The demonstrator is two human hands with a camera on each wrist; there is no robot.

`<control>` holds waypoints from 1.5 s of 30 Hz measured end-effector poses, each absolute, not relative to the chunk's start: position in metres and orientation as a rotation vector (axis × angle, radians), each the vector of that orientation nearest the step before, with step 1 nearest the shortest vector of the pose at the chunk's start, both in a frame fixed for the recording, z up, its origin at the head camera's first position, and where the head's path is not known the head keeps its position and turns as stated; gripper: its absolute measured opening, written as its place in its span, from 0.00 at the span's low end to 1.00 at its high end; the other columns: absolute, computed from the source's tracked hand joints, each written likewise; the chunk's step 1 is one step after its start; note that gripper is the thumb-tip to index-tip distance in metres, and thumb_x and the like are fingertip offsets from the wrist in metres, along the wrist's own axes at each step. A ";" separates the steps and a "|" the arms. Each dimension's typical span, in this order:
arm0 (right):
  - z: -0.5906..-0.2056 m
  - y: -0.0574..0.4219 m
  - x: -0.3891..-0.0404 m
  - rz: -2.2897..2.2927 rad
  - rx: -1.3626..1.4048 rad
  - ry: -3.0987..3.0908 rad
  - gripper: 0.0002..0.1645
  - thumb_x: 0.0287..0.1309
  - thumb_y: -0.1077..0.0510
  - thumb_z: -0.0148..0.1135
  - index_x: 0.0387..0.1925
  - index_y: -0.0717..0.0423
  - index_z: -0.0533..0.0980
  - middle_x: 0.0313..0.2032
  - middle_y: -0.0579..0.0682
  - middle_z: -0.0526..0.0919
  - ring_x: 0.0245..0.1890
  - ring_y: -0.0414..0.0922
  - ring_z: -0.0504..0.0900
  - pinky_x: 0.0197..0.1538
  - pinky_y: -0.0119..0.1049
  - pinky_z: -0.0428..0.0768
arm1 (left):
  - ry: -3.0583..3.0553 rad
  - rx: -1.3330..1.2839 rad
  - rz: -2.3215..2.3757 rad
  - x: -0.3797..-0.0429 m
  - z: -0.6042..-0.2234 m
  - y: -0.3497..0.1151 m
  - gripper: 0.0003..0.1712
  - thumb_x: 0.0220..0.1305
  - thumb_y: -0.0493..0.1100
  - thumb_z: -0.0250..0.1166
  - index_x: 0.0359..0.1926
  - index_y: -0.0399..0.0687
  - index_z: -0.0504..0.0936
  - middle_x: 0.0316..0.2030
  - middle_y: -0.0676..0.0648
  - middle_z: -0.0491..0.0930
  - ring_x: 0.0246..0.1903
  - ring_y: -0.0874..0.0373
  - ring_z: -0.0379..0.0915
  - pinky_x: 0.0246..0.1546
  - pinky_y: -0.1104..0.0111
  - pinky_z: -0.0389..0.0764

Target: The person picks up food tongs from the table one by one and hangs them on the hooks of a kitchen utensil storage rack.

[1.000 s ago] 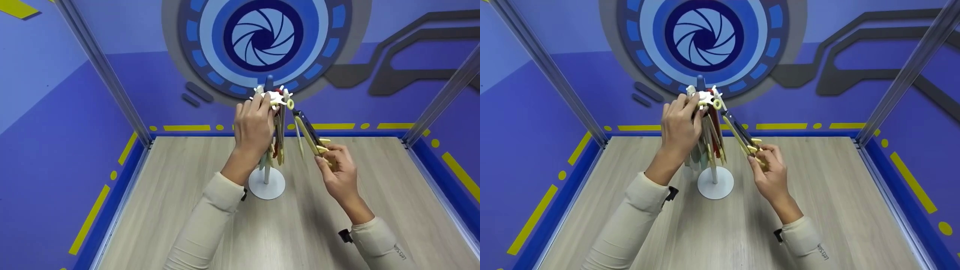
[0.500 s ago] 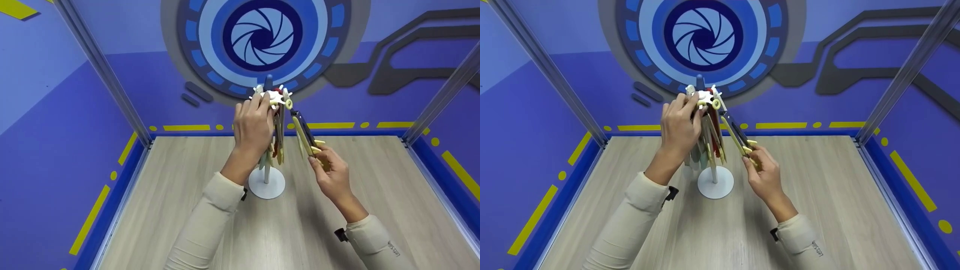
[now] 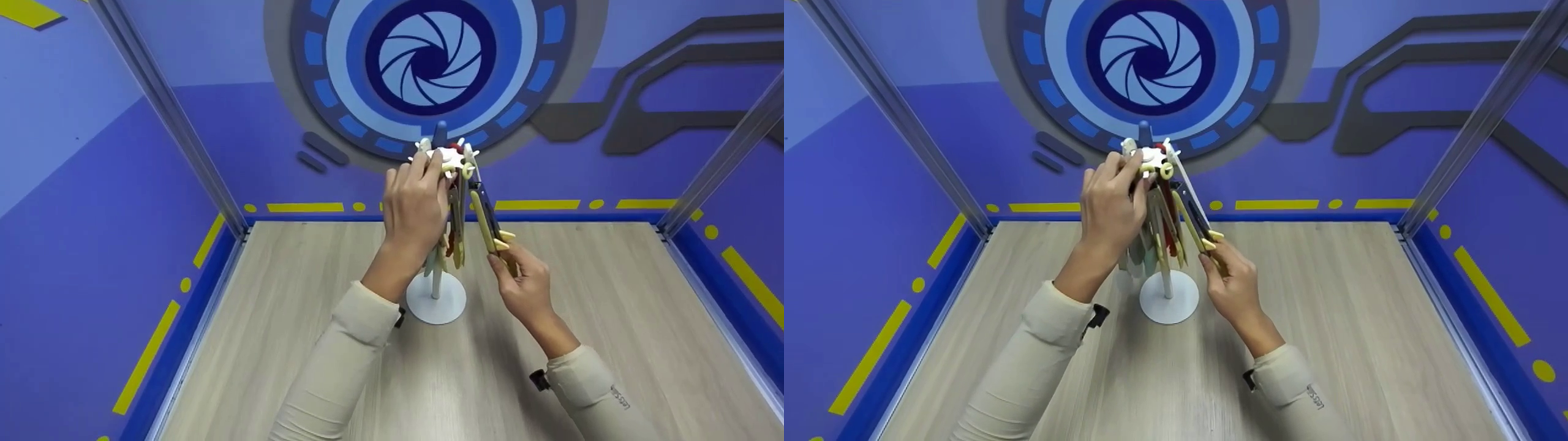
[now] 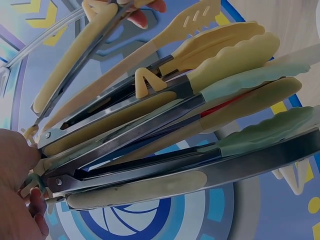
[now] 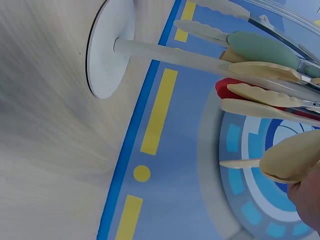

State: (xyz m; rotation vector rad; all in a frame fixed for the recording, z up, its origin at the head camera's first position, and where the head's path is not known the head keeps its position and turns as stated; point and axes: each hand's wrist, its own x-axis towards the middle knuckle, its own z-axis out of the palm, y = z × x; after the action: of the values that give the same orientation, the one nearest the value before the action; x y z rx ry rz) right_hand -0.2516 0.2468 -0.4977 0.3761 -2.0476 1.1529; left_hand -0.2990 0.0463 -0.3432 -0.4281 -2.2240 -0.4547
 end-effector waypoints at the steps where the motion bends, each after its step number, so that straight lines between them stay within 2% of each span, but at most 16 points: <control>1: -0.499 0.245 -0.253 1.148 0.375 -2.047 0.08 0.64 0.68 0.72 0.44 0.59 0.86 0.34 0.55 0.89 0.31 0.37 0.76 0.37 0.22 0.73 | -2.225 -0.429 -0.454 -0.299 -0.343 0.046 0.23 0.73 0.49 0.68 0.65 0.50 0.86 0.52 0.50 0.86 0.38 0.53 0.79 0.42 0.62 0.72; 16: -0.508 0.227 -0.271 1.127 0.381 -2.034 0.10 0.62 0.70 0.71 0.44 0.59 0.84 0.30 0.52 0.87 0.29 0.39 0.75 0.35 0.26 0.71 | -2.210 -0.443 -0.465 -0.298 -0.344 0.044 0.23 0.73 0.48 0.69 0.66 0.48 0.85 0.56 0.49 0.86 0.40 0.52 0.80 0.43 0.62 0.73; 23: -0.508 0.221 -0.276 1.167 0.374 -2.066 0.07 0.67 0.68 0.68 0.45 0.58 0.84 0.35 0.51 0.90 0.32 0.39 0.79 0.39 0.24 0.74 | -2.207 -0.459 -0.463 -0.298 -0.345 0.046 0.23 0.73 0.47 0.68 0.66 0.48 0.85 0.57 0.49 0.86 0.40 0.52 0.81 0.43 0.62 0.74; 31: -0.509 0.214 -0.283 1.187 0.398 -2.082 0.07 0.67 0.69 0.68 0.45 0.60 0.84 0.35 0.52 0.90 0.32 0.40 0.79 0.39 0.23 0.74 | -2.197 -0.501 -0.515 -0.298 -0.346 0.040 0.24 0.73 0.47 0.67 0.66 0.47 0.84 0.55 0.48 0.86 0.40 0.51 0.80 0.43 0.61 0.74; 37: -0.510 0.211 -0.287 1.195 0.429 -2.069 0.07 0.67 0.68 0.68 0.44 0.58 0.85 0.35 0.50 0.90 0.33 0.39 0.81 0.39 0.28 0.78 | -2.201 -0.477 -0.496 -0.298 -0.345 0.040 0.24 0.73 0.47 0.67 0.66 0.48 0.84 0.56 0.48 0.86 0.39 0.51 0.80 0.43 0.61 0.73; 40: -0.511 0.211 -0.289 1.195 0.445 -2.076 0.08 0.68 0.68 0.68 0.46 0.58 0.85 0.38 0.50 0.91 0.35 0.40 0.83 0.41 0.29 0.79 | -2.205 -0.467 -0.466 -0.296 -0.344 0.042 0.24 0.74 0.47 0.66 0.67 0.48 0.84 0.57 0.49 0.86 0.38 0.52 0.80 0.42 0.62 0.72; 45: -0.515 0.213 -0.291 1.194 0.448 -2.123 0.11 0.69 0.64 0.68 0.51 0.56 0.85 0.45 0.50 0.91 0.41 0.42 0.85 0.50 0.24 0.78 | -2.211 -0.463 -0.446 -0.294 -0.347 0.043 0.24 0.75 0.48 0.65 0.68 0.48 0.84 0.55 0.49 0.85 0.38 0.53 0.78 0.42 0.62 0.72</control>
State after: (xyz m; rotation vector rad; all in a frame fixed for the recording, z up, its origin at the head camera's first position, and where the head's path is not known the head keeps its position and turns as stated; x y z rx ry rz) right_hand -0.2911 0.2134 -0.5146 0.4482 -2.1234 1.1942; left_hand -0.2938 0.0434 -0.3466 -0.4633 -2.2110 -0.4461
